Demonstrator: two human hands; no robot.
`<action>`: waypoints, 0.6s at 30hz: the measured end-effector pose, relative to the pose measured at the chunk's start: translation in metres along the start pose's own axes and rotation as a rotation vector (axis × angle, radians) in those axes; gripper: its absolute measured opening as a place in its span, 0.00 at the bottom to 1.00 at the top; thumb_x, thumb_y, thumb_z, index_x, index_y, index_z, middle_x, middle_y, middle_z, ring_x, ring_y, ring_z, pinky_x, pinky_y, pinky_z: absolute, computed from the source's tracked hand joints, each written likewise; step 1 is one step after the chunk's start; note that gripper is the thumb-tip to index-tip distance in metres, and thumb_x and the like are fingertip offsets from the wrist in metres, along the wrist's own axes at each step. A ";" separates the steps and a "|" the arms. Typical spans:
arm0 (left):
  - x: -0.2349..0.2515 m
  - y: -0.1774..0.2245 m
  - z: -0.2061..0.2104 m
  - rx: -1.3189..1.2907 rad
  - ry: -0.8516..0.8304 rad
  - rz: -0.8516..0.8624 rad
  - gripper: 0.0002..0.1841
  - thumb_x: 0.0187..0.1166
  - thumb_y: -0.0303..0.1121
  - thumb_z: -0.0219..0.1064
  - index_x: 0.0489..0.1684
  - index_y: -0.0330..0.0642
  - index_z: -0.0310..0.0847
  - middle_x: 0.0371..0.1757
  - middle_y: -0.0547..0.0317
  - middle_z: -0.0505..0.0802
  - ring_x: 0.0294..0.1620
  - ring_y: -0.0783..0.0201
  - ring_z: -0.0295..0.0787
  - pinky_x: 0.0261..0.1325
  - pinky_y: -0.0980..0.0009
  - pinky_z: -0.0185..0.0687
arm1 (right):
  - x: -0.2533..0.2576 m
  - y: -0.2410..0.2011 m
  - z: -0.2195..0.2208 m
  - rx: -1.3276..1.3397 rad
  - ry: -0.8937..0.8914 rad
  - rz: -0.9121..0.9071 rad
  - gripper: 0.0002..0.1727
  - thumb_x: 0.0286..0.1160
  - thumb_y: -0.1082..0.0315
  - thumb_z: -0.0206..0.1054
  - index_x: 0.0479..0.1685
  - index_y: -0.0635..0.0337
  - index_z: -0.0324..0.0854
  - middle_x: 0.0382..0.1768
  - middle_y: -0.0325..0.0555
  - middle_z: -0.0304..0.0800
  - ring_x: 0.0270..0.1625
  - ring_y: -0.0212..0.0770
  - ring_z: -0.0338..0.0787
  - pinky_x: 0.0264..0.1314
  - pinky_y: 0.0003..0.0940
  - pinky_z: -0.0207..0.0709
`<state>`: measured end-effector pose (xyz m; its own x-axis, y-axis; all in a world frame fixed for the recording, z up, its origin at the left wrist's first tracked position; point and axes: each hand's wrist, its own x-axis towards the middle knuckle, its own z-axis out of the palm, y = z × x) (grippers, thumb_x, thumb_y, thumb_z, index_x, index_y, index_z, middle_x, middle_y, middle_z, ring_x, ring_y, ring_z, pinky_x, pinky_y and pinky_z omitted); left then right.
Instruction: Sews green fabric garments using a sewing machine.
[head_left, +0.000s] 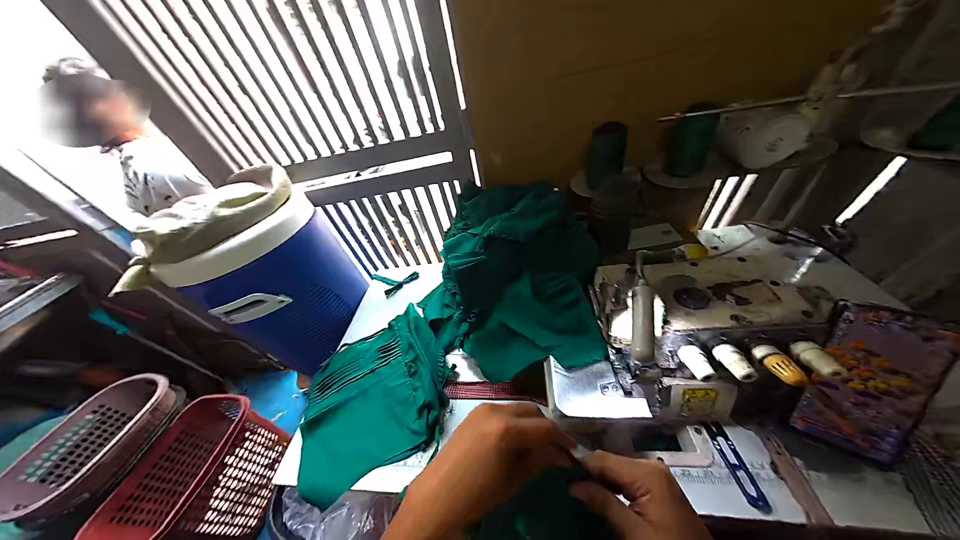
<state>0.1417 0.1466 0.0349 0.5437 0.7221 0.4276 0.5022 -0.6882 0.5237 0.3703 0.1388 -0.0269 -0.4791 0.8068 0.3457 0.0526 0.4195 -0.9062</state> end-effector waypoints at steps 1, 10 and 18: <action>0.011 -0.002 0.001 -0.052 0.037 0.005 0.08 0.75 0.35 0.77 0.45 0.43 0.93 0.37 0.64 0.96 0.37 0.75 0.91 0.46 0.77 0.88 | -0.004 -0.004 -0.002 0.003 0.062 0.016 0.11 0.80 0.62 0.71 0.43 0.62 0.92 0.36 0.39 0.97 0.39 0.22 0.93 0.47 0.23 0.87; 0.077 -0.053 0.065 -0.108 0.050 -0.234 0.10 0.74 0.33 0.76 0.49 0.45 0.91 0.42 0.73 0.99 0.44 0.82 0.95 0.54 0.79 0.90 | -0.003 0.059 -0.009 0.003 0.457 0.257 0.12 0.81 0.58 0.68 0.35 0.53 0.92 0.27 0.30 0.92 0.31 0.21 0.89 0.36 0.21 0.84; 0.055 -0.030 0.103 0.355 0.335 -0.262 0.07 0.70 0.43 0.77 0.32 0.53 0.97 0.37 0.62 0.91 0.43 0.65 0.87 0.46 0.68 0.82 | -0.018 0.070 -0.006 0.024 0.593 0.234 0.09 0.71 0.65 0.77 0.44 0.58 0.91 0.32 0.33 0.96 0.31 0.23 0.92 0.35 0.19 0.88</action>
<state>0.2261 0.2001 -0.0331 0.1557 0.8155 0.5574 0.8194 -0.4218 0.3881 0.3877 0.1559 -0.0954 0.1093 0.9720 0.2080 0.0744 0.2006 -0.9768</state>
